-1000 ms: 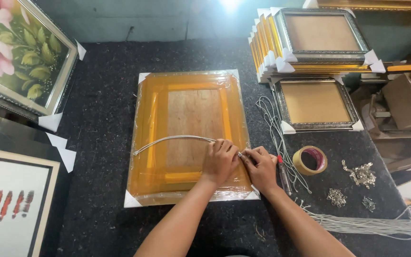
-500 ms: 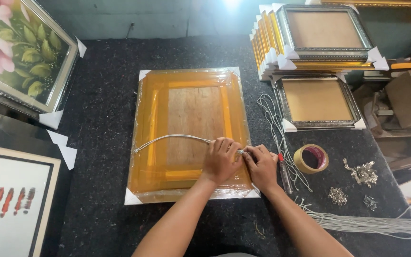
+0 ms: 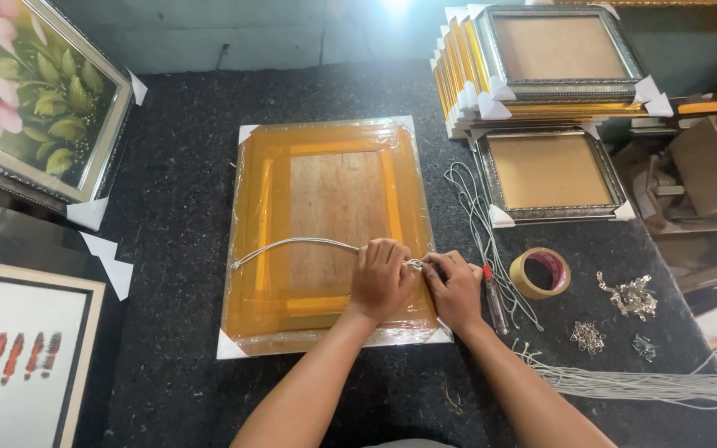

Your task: Attaching hanging wire and hardware to the back of a picture frame using a screwdriver.

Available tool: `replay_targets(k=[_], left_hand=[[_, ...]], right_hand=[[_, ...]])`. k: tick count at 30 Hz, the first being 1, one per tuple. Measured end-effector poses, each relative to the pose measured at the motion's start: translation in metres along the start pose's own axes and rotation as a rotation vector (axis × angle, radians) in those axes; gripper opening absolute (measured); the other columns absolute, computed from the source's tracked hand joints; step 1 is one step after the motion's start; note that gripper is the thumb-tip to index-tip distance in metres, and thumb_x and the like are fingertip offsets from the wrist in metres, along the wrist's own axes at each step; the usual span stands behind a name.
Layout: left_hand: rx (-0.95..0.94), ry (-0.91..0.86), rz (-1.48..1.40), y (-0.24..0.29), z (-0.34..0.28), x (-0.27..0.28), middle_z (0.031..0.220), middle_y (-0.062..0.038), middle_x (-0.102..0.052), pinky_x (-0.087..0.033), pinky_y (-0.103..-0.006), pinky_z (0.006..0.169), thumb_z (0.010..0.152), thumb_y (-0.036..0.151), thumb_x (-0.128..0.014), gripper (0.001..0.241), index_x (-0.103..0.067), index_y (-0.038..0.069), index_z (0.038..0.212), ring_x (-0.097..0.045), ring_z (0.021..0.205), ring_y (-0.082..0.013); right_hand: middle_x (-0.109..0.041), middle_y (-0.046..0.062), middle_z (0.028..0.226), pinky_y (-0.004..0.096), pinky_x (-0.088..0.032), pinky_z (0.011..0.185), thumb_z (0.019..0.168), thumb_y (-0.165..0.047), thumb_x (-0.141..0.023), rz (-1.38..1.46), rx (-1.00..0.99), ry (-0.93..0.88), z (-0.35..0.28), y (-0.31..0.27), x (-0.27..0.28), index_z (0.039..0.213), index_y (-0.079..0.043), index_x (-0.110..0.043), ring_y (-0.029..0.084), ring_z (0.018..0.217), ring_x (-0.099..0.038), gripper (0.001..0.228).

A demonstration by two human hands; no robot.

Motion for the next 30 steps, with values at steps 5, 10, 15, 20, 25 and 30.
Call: replay_targets(k=[5, 10, 15, 20, 25, 30], left_hand=[[-0.004, -0.044, 0.026, 0.004, 0.006, 0.005, 0.085, 0.002, -0.051, -0.038, -0.0333, 0.078, 0.065, 0.02, -0.057, 0.013, -0.054, 0.018, 0.078, -0.051, 0.09, -0.0176], [0.007, -0.104, -0.019, -0.003, -0.004, -0.012, 0.07, 0.002, -0.053, -0.039, -0.0346, 0.077, 0.066, 0.024, -0.061, 0.013, -0.054, 0.018, 0.075, -0.054, 0.076, -0.0153], [-0.019, -0.083, -0.076, -0.001, -0.004, -0.009, 0.062, 0.004, -0.051, -0.042, -0.0296, 0.061, 0.075, 0.021, -0.056, 0.005, -0.054, 0.02, 0.08, -0.055, 0.061, -0.0151], [-0.027, -0.026, -0.084, 0.0, -0.002, 0.0, 0.06, 0.003, -0.047, -0.041, -0.0299, 0.051, 0.079, 0.019, -0.054, 0.005, -0.055, 0.018, 0.084, -0.052, 0.055, -0.0173], [-0.038, -0.024, -0.071, 0.004, 0.003, 0.011, 0.06, 0.002, -0.046, -0.04, -0.0288, 0.049, 0.08, 0.014, -0.051, 0.004, -0.053, 0.016, 0.083, -0.051, 0.055, -0.0179], [-0.069, -0.022, -0.05, 0.005, 0.003, 0.009, 0.061, 0.002, -0.045, -0.04, -0.029, 0.049, 0.08, 0.016, -0.052, 0.003, -0.053, 0.016, 0.083, -0.051, 0.056, -0.0181]], right_hand=[[-0.055, -0.009, 0.079, 0.023, -0.03, 0.086, 0.079, -0.031, -0.061, 0.02, 0.018, 0.033, 0.001, 0.005, -0.003, 0.091, -0.032, -0.062, 0.008, 0.085, -0.058, 0.012], [-0.055, -0.001, 0.077, 0.028, -0.036, 0.081, 0.083, -0.028, -0.057, 0.078, -0.009, 0.11, 0.002, 0.016, -0.003, 0.093, -0.024, -0.06, 0.015, 0.08, -0.058, 0.011], [-0.054, 0.003, 0.073, 0.03, -0.04, 0.074, 0.082, -0.026, -0.056, 0.101, 0.018, 0.168, 0.003, 0.013, 0.0, 0.089, -0.019, -0.06, 0.019, 0.074, -0.058, 0.011], [-0.05, 0.007, 0.069, 0.033, -0.042, 0.07, 0.08, -0.025, -0.051, 0.075, 0.002, 0.217, 0.003, 0.022, -0.002, 0.084, -0.015, -0.057, 0.026, 0.072, -0.056, 0.012], [-0.05, 0.007, 0.069, 0.035, -0.042, 0.07, 0.077, -0.027, -0.05, 0.064, -0.03, 0.197, 0.004, 0.021, -0.001, 0.083, -0.014, -0.056, 0.028, 0.072, -0.057, 0.016], [-0.055, 0.0, 0.076, 0.03, -0.041, 0.074, 0.073, -0.025, -0.058, 0.06, 0.001, 0.154, 0.002, 0.006, 0.005, 0.093, -0.024, -0.061, 0.02, 0.073, -0.058, 0.02]])
Point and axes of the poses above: each hand's wrist, its own z-axis towards the middle knuckle, its own x-axis out of the back of the hand, y = z × x, the point moved 7 cm from there along z, towards the middle knuckle
